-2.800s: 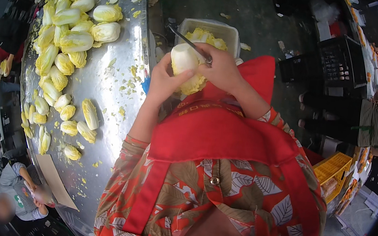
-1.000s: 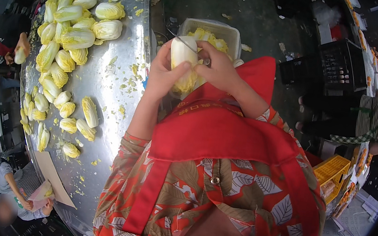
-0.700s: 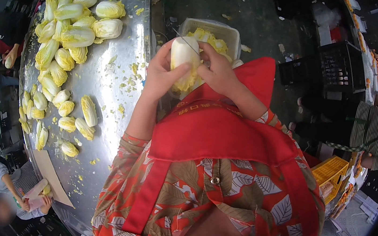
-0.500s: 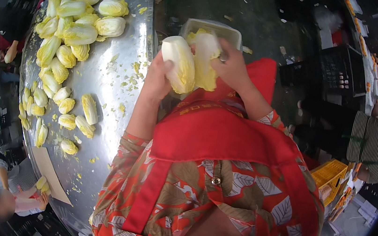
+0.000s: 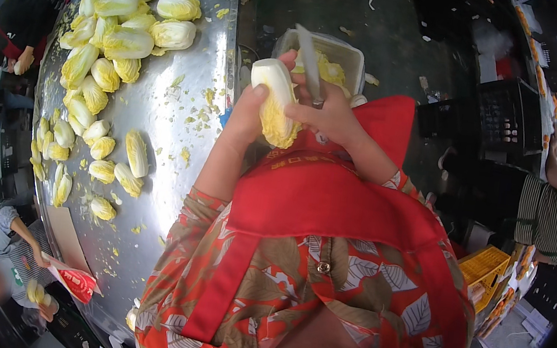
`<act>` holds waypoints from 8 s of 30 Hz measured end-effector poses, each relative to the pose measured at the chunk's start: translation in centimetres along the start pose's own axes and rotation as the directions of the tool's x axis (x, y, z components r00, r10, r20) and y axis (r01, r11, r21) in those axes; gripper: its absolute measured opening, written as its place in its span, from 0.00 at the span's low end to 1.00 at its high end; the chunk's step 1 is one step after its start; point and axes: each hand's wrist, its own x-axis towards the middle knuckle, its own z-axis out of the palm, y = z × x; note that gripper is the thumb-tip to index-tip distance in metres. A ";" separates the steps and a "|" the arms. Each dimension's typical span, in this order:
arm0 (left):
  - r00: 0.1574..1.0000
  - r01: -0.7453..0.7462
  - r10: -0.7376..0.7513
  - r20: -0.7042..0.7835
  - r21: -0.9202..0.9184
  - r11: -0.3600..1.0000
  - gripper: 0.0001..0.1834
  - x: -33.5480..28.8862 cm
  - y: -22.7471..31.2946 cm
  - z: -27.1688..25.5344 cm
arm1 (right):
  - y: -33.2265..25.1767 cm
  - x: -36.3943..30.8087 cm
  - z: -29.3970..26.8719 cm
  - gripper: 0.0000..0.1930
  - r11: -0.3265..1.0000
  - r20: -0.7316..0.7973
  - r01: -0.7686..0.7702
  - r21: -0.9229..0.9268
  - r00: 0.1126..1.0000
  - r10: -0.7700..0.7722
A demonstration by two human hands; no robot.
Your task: The person repeatedly picks up napa cabbage heads from a metal table, uses a knife to peel away the outer leaves, and places the trimmed cabbage into a white plastic bin. The process is repeated continuously throughout the clip.
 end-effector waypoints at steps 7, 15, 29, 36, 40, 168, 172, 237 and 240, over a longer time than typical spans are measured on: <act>0.966 -0.010 0.135 -0.222 0.487 0.873 0.23 -1.3 1.4 2.0 | 2.2 0.6 -1.0 0.26 0.939 -0.031 0.142 -0.313 0.987 -0.160; 0.986 0.003 0.069 -0.151 0.435 0.901 0.28 -1.6 1.1 1.8 | 1.0 0.1 -1.0 0.28 0.915 0.016 0.095 -0.391 0.995 -0.096; 0.990 0.132 -0.074 -0.119 0.615 0.777 0.36 -2.1 1.2 1.7 | 3.4 -0.3 -1.1 0.23 0.878 0.017 0.187 -0.441 0.980 -0.200; 0.995 -0.003 0.010 -0.100 0.076 0.997 0.33 -2.6 1.7 1.7 | 3.7 0.1 -3.8 0.18 0.823 -0.238 0.088 -0.562 0.935 -0.263; 0.979 -0.086 0.064 -0.192 -0.108 0.990 0.10 -2.8 2.0 -0.8 | 3.4 1.3 -7.2 0.20 0.783 -0.356 -0.111 -0.611 0.923 -0.146; 0.997 0.052 0.036 -0.072 0.916 0.398 0.34 -1.5 -2.2 2.6 | 7.8 -2.3 -8.1 0.09 0.447 -0.301 -0.315 -0.837 0.948 0.105; 0.986 0.027 0.148 -0.074 0.955 0.296 0.37 1.3 -4.2 2.5 | 10.2 -1.5 -10.3 0.11 0.502 -0.373 -0.348 -0.792 0.926 0.054; 0.902 0.368 -0.329 -0.281 0.099 0.925 0.28 2.4 -4.5 -0.1 | 5.2 -0.2 -7.6 0.32 0.975 -0.247 -0.143 0.169 0.952 0.183; 0.927 0.332 -0.253 -0.277 0.292 0.897 0.26 3.0 -4.0 1.4 | 5.4 -0.5 -8.0 0.34 0.970 -0.184 -0.085 0.230 0.975 0.129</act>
